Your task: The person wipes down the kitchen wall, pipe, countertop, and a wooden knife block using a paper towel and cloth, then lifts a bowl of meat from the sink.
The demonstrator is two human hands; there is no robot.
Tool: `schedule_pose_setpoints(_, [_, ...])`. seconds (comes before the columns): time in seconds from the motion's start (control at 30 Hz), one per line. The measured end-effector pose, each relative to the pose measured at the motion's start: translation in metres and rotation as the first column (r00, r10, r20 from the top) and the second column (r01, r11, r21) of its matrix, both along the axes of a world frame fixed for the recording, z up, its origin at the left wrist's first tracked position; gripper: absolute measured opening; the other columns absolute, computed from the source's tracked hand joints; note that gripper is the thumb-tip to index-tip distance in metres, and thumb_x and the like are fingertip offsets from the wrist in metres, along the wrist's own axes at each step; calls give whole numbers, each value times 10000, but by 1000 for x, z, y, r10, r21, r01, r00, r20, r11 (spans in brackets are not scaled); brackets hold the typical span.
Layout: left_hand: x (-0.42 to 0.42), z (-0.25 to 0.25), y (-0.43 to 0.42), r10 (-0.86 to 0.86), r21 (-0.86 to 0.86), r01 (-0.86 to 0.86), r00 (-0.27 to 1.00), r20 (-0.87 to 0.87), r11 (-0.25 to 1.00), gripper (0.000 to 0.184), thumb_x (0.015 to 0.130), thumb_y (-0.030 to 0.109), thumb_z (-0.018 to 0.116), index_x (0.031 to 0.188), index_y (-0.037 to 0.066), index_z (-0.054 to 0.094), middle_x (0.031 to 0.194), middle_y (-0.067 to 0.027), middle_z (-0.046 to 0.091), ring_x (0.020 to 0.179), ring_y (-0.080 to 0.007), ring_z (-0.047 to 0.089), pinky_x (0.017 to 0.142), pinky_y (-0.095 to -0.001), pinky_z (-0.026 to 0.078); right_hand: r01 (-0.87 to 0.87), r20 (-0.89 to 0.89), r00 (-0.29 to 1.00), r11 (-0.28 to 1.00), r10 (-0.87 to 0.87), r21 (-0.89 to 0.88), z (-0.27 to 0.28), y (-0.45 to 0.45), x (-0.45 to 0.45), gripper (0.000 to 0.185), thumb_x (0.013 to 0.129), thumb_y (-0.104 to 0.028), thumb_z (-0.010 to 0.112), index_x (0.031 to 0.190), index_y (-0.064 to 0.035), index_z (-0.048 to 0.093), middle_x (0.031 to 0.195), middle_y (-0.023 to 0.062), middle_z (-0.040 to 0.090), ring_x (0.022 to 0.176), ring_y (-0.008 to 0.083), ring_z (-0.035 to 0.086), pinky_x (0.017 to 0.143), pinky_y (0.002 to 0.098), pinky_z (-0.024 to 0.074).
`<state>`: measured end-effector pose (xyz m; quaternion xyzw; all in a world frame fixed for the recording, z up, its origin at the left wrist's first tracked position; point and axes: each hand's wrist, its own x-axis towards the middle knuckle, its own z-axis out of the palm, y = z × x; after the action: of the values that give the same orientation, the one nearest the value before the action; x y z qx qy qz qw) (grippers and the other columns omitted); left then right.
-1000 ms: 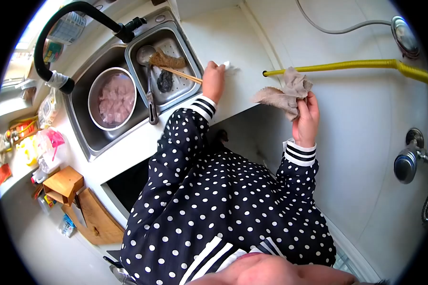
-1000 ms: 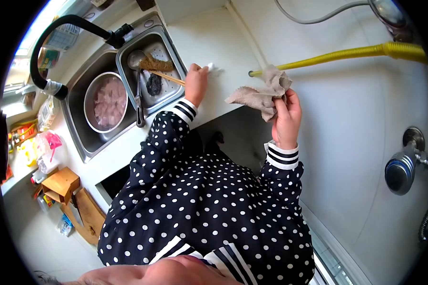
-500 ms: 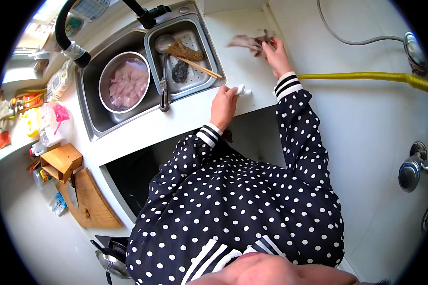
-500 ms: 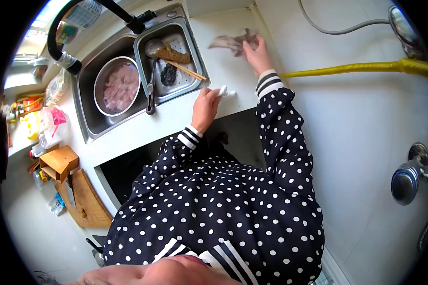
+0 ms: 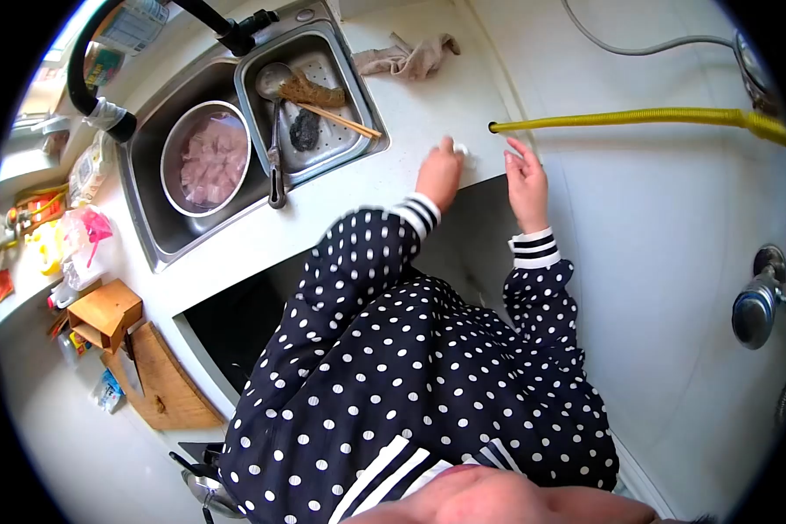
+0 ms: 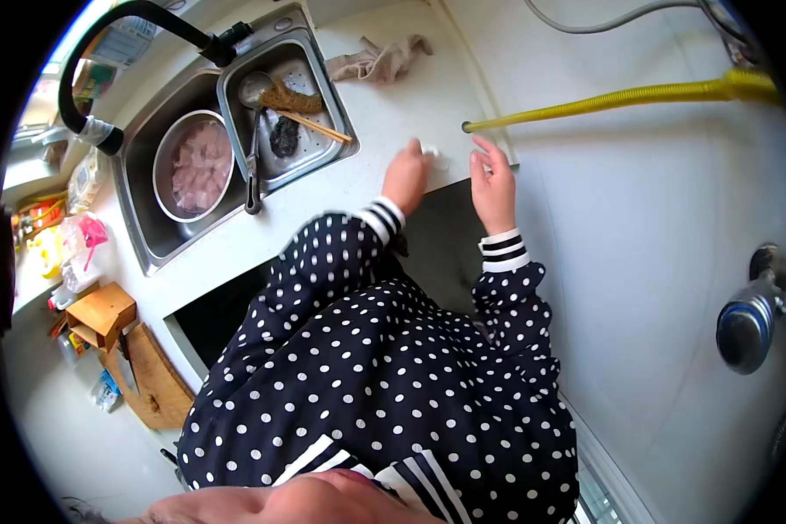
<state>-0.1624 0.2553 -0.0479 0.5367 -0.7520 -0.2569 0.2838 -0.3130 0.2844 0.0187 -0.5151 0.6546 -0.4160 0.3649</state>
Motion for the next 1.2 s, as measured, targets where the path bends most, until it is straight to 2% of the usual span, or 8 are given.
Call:
schedule_pose_setpoints(0.17, [48, 21, 62, 38, 79, -25, 986, -165, 997, 105, 795, 61, 557, 866, 61, 635, 834, -134, 522, 716, -294, 568, 630, -377, 474, -412, -467, 814, 910, 344, -49, 8, -90, 17, 352, 866, -206, 582, 1198, -99, 531, 1246, 151, 499, 1110, 243, 513, 915, 322, 416])
schedule_pose_setpoints(0.3, [98, 41, 97, 222, -7, -227, 961, -163, 974, 184, 767, 42, 638, 948, 76, 645, 862, -98, 539, 683, -256, 579, 587, -321, 479, -462, -665, 715, 859, 214, -221, -20, -187, 75, 360, 796, -317, 638, 1106, -137, 607, 1314, 191, 430, 1216, 369, 397, 1010, 421, 331])
schedule_pose_setpoints(0.53, [165, 50, 149, 486, 58, -486, 847, -215, 872, 205, 760, -18, 648, 957, 40, 656, 846, -82, 539, 715, -201, 545, 610, -273, 445, -404, -575, 800, 862, 171, -306, -100, -162, 99, 275, 732, -174, 665, 1003, -127, 662, 1015, 102, 578, 968, 315, 503, 895, 433, 401])
schedule_pose_setpoints(0.83, [197, 63, 162, 404, 61, -404, 873, -271, 913, 228, 753, -28, 648, 971, 39, 658, 839, -80, 541, 696, -188, 540, 598, -263, 444, -260, -327, 927, 944, 185, -203, -85, -48, 57, 267, 790, -103, 610, 1054, -73, 633, 1142, 156, 566, 1053, 316, 526, 904, 380, 431])
schedule_pose_setpoints(0.93, [201, 60, 165, 391, 41, -395, 883, -258, 918, 226, 753, -34, 640, 967, 36, 657, 843, -83, 542, 701, -193, 543, 602, -265, 447, -301, -693, 720, 917, 39, -261, -89, -92, 65, 228, 837, -144, 556, 1033, -50, 622, 1109, 209, 566, 1033, 354, 533, 898, 391, 422])
schedule_pose_setpoints(1.07, [204, 55, 166, 373, 73, -368, 883, -284, 927, 231, 750, -32, 643, 969, 39, 659, 840, -82, 544, 715, -191, 546, 616, -262, 450, -44, -340, 940, 978, -28, -203, -132, -8, 126, 220, 797, -158, 599, 1003, -87, 636, 1134, 172, 559, 1071, 325, 520, 984, 425, 379])
schedule_pose_setpoints(1.1, [205, 54, 166, 366, 79, -359, 888, -277, 930, 232, 750, -33, 643, 970, 38, 659, 841, -81, 542, 718, -189, 546, 623, -258, 449, -318, -577, 805, 923, 142, -217, -96, 26, 125, 237, 778, -157, 628, 1002, -84, 647, 1151, 179, 542, 1084, 320, 514, 992, 430, 375])
schedule_pose_setpoints(1.2, [211, 65, 162, 392, 65, -389, 880, -267, 919, 189, 763, -14, 651, 948, 22, 662, 827, -69, 548, 708, -161, 533, 614, -237, 428, -319, -590, 799, 913, 114, -255, -99, -7, 98, 224, 779, -153, 630, 989, -90, 675, 1165, 174, 532, 1086, 327, 507, 956, 443, 387])
